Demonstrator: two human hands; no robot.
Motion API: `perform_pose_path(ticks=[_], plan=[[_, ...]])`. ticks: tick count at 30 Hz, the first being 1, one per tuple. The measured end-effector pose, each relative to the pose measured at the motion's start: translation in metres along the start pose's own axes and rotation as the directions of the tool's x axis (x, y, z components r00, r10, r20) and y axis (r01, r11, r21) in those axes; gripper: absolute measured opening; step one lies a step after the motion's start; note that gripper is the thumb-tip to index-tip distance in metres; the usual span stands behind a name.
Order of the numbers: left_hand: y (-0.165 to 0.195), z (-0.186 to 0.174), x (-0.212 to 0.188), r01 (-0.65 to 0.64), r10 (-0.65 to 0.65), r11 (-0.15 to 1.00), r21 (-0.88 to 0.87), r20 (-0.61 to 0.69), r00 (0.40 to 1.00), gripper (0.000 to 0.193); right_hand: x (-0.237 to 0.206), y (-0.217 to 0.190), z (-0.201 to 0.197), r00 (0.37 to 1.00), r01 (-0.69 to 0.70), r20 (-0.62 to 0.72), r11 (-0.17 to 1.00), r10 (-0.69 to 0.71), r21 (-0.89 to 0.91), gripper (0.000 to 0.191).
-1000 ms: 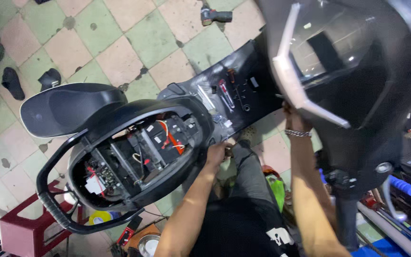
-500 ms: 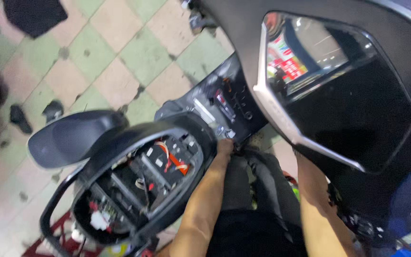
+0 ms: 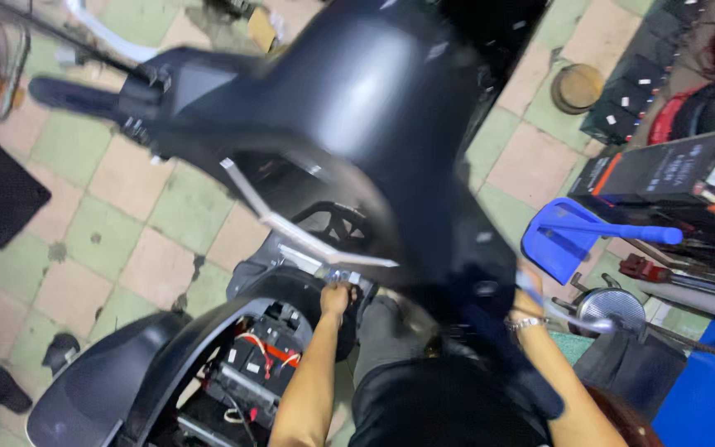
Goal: The person removes the front panel of a scooter using a cordless drill, then uses a wrench to adjust components inside the headlight area. After repositioning the panel, they secure it with the drill and tighten the fasteners by hand.
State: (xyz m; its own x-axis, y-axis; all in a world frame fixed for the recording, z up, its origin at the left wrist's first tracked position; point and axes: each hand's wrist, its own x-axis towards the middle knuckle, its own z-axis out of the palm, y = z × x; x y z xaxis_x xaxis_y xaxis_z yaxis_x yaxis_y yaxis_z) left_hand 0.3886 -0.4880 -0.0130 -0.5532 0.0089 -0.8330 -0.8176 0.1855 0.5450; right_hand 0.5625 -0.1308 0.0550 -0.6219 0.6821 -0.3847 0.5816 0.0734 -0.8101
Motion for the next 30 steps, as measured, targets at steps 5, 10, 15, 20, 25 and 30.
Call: perform_pose_path(ticks=[5, 10, 15, 20, 25, 30], plan=[[0.005, 0.064, -0.017, -0.075, 0.074, 0.997, 0.033, 0.044, 0.996, 0.022, 0.065, -0.075, 0.001, 0.990, -0.101, 0.122, 0.944, 0.065, 0.315, 0.026], [0.016, 0.130, -0.021, -0.159, 0.158, 0.987, 0.039, 0.025, 0.987, 0.022, 0.149, -0.132, 0.020, 0.947, -0.066, 0.318, 0.946, -0.040, 0.317, 0.024], [0.031, 0.193, -0.040, -0.162, 0.161, 0.987, 0.001, -0.079, 0.984, 0.024, 0.216, -0.168, 0.056, 0.777, -0.052, 0.603, 0.936, -0.181, 0.349, 0.024], [0.045, 0.253, -0.067, -0.156, 0.145, 0.978, -0.136, -0.085, 0.986, 0.024, 0.252, -0.204, 0.130, 0.533, -0.335, 0.846, 0.922, 0.015, 0.195, 0.027], [0.049, 0.262, -0.079, -0.106, 0.066, 0.945, -0.311, -0.134, 0.989, 0.020, 0.258, -0.226, 0.183, 0.423, -0.557, 0.875, 0.830, 0.237, 0.044, 0.024], [0.057, 0.274, -0.068, -0.086, 0.023, 0.922, -0.377, -0.169, 0.985, 0.020, 0.253, -0.241, 0.170, 0.509, -0.369, 0.840, 0.929, 0.187, 0.017, 0.022]])
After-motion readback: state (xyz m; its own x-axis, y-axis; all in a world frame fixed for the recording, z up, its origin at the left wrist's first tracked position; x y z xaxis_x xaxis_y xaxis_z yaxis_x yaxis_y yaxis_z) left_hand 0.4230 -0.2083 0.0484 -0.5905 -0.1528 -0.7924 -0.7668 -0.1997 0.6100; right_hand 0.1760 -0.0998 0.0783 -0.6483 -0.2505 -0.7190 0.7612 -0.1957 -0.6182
